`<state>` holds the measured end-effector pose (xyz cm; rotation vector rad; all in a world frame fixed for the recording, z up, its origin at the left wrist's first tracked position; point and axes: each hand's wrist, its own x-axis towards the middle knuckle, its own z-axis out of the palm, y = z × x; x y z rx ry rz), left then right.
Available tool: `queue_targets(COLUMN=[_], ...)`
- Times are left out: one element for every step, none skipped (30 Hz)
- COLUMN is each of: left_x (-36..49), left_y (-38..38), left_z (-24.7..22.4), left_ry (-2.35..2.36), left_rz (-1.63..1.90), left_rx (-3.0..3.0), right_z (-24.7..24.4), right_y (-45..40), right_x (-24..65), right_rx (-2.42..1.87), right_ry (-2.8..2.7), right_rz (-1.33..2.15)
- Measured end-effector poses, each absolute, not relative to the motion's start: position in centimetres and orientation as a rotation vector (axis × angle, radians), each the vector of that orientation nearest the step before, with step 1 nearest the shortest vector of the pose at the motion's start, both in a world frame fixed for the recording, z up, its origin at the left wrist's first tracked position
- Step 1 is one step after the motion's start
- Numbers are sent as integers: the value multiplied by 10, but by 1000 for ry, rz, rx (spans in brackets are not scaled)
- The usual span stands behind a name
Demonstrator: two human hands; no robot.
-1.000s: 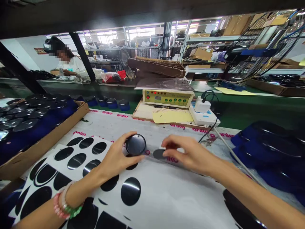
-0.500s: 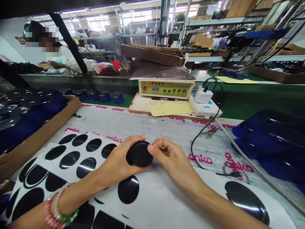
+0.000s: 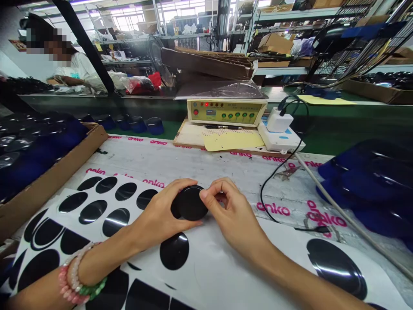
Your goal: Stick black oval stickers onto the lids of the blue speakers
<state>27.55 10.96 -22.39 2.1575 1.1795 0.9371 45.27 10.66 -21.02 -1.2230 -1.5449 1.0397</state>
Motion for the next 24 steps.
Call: queue_targets(left_x=[275,275,275,275,275,274,274,274,274,275,275,274,274,274,274,274,273,273,272,272,271,271,271,271], left_y=[110,110,110,109,109,109,109,109,109,109,109,109,109,108,108,108,107,107,107,107,108,109,109,110], left_z=[-225,-226,-227,-227,-227,-227,-227,-227,-226,-225,-225,-224,-224,-224,-224,-224,-225,-226,-227,-227,-228,-228,-227,-227], left_ry=[1184,1189,1193,1198,1201,1205,1206,1207,1210,1215,1223,1231,1238,1245,1245,1243,1236,1224,1205,1177,1146,1113,1094,1092], left_rz=[942,943,942,940,939,941,941,938,931,921,909,899,894,896,903,917,942,973,1001,1019,1022,1005,967,911], left_rx=[2164,2169,2171,2170,2169,2168,2168,2167,2166,2165,2164,2165,2169,2176,2189,2205,2226,2254,2291,2337,2390,2455,2529,2607], right_z=[-212,-213,-215,-216,-218,-219,-220,-221,-222,-222,-222,-222,-222,-222,-222,-223,-225,-227,-229,-230,-231,-230,-228,-223], right_y=[107,106,106,106,106,105,105,105,104,104,104,104,103,104,104,104,105,105,106,107,108,109,110,112], right_x=[452,452,452,452,452,452,452,453,453,452,452,451,451,451,452,453,454,456,459,461,463,464,466,467], right_rx=[-1226,-1228,-1231,-1234,-1237,-1240,-1240,-1239,-1235,-1229,-1224,-1221,-1222,-1227,-1235,-1250,-1276,-1312,-1354,-1395,-1426,-1438,-1430,-1409], right_ry=[-1558,-1571,-1585,-1599,-1613,-1623,-1633,-1643,-1653,-1658,-1662,-1663,-1663,-1666,-1673,-1673,-1664,-1645,-1622,-1604,-1601,-1624,-1664,-1707], right_rz=[998,965,944,929,918,906,895,884,874,865,860,857,857,860,862,863,866,869,868,862,847,823,786,740])
